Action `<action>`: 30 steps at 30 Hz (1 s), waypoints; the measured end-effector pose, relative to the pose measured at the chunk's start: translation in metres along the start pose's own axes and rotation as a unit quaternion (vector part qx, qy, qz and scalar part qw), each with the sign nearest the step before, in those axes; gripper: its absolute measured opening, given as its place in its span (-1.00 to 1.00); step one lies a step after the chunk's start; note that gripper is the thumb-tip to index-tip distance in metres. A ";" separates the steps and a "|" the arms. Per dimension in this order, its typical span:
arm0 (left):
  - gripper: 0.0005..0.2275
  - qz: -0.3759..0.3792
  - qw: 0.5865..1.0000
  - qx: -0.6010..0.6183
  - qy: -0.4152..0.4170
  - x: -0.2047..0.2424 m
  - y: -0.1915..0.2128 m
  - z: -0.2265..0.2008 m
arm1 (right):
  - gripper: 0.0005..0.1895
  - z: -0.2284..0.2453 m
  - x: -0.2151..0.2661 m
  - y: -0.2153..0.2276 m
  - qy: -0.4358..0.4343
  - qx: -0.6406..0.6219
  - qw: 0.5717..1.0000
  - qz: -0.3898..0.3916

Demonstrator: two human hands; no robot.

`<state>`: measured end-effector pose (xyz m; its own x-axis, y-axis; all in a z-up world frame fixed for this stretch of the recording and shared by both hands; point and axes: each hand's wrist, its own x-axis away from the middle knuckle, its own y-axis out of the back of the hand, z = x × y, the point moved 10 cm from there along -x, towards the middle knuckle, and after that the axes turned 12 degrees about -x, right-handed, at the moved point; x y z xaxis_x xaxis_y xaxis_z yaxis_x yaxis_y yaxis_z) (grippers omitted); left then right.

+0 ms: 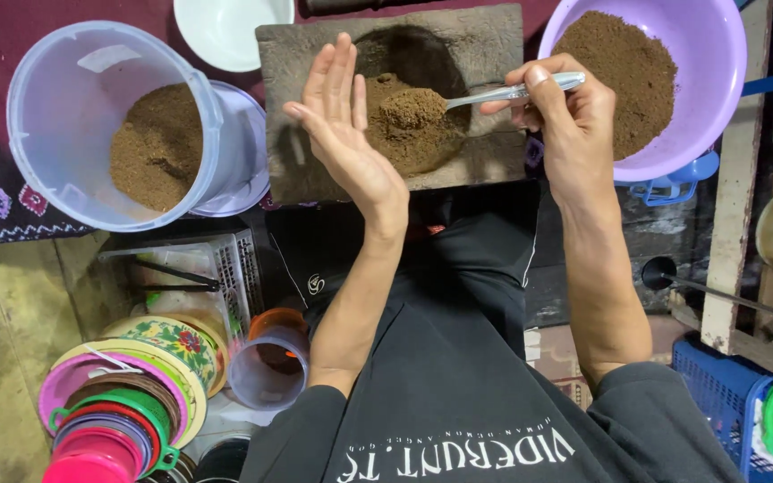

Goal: Scooping brown powder from a stone mortar into a plastic bowl using a spoon

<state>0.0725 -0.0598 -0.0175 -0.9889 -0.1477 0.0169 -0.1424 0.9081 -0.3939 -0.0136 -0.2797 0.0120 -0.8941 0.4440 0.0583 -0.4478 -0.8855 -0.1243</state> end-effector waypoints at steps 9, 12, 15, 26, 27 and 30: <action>-0.39 0.064 0.993 0.095 0.022 0.032 -0.087 0.030 | -0.79 0.028 0.017 0.077 0.025 -0.049 0.993 -0.104; -0.38 0.093 0.990 0.087 0.054 0.047 -0.121 0.047 | -0.78 0.035 0.022 0.119 0.075 -0.014 0.987 -0.141; -0.35 0.095 0.989 0.047 0.104 0.060 -0.150 0.067 | -0.72 0.037 0.031 0.157 0.075 -0.003 0.978 -0.194; -0.39 0.108 0.973 -0.121 0.164 0.087 -0.190 0.124 | -0.68 0.011 0.043 0.181 0.204 0.342 0.901 -0.171; -0.38 0.112 0.970 -0.133 0.171 0.089 -0.190 0.128 | -0.67 0.002 0.042 0.175 0.213 0.444 0.859 -0.141; -0.41 0.110 0.971 -0.132 0.164 0.093 -0.185 0.133 | -0.68 0.002 0.049 0.178 0.205 0.451 0.854 -0.162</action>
<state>0.0129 -0.2940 -0.0651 -0.9509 0.1546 0.2680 0.1107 0.9789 -0.1718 -0.1369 -0.4163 -0.0051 -0.7289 0.5328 -0.4299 -0.6578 -0.3707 0.6557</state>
